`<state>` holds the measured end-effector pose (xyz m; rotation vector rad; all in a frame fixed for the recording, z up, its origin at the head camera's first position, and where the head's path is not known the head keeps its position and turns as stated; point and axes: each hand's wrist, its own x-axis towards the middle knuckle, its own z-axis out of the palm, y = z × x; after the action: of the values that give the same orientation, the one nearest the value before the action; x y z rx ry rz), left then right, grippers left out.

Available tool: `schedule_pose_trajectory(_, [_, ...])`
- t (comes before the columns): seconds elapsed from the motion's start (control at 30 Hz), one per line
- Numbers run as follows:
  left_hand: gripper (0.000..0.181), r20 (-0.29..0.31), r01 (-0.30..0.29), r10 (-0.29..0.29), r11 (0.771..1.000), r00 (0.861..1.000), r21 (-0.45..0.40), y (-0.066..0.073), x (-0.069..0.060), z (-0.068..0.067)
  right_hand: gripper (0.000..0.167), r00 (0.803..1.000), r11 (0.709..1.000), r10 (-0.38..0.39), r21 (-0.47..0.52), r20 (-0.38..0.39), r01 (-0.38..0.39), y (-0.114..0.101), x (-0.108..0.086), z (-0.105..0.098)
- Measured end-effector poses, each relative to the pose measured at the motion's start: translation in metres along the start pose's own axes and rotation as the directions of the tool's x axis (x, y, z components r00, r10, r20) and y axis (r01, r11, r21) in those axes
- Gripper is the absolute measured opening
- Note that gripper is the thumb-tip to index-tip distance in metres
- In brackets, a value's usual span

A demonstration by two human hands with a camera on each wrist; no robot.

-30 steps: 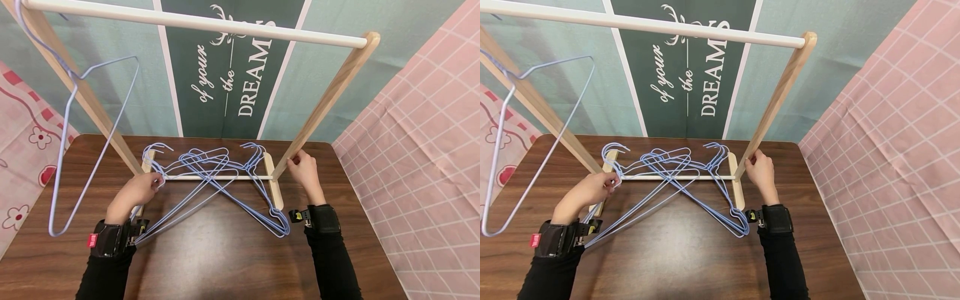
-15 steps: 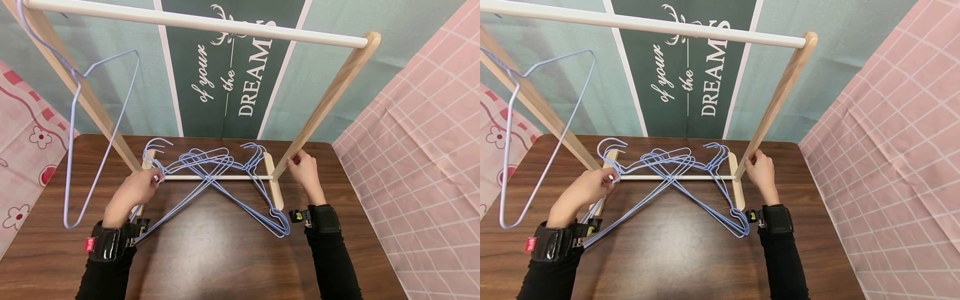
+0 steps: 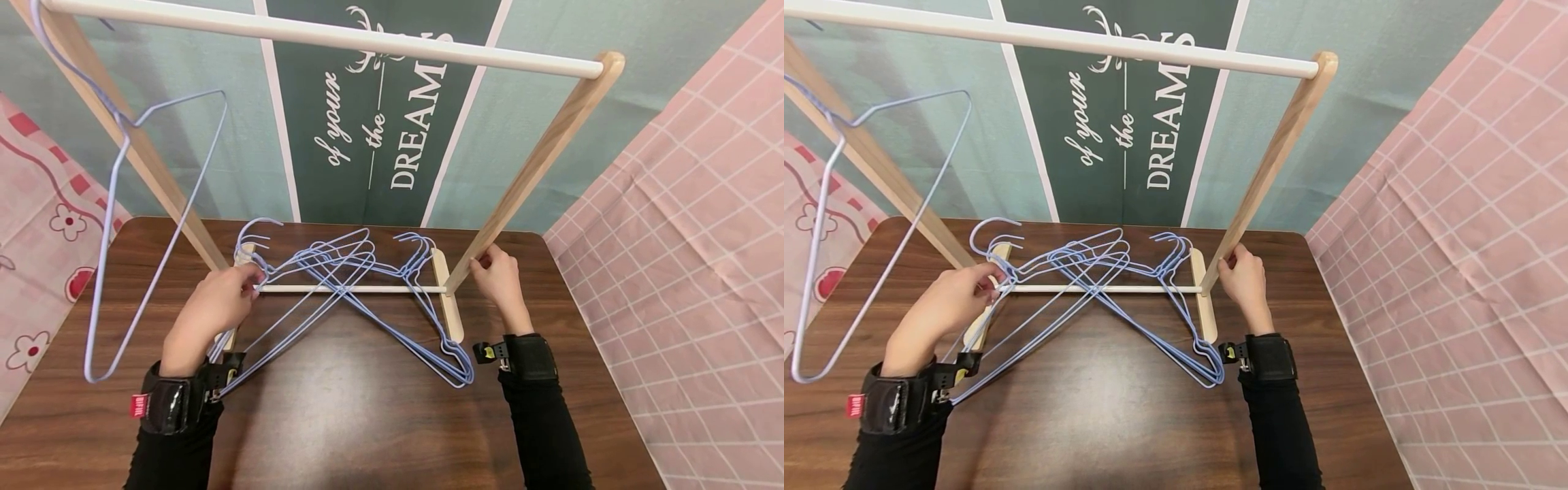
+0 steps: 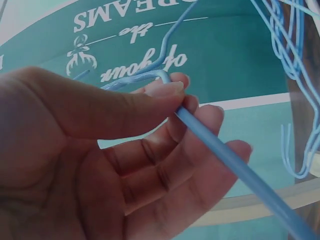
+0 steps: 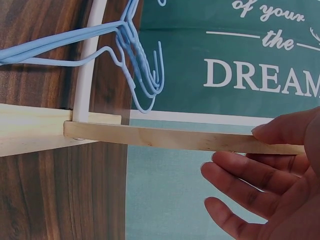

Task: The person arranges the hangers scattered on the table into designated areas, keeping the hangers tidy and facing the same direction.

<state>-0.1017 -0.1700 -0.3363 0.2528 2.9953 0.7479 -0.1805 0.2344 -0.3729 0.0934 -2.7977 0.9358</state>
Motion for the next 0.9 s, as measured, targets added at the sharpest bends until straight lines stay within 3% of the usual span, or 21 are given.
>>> schedule_pose_trajectory(0.43, [0.016,-0.074,-0.022,0.023,1.0,0.997,0.013,0.011,-0.007,-0.018,0.016,1.0,1.0,-0.003,-0.004,-0.014,0.003,-0.001,0.001,0.001])
schedule_pose_trajectory(0.9, [0.016,-0.159,0.008,-0.004,1.0,0.987,0.022,0.023,-0.017,-0.034,0.016,1.0,1.0,0.005,0.001,-0.001,-0.005,0.0,0.0,0.0])
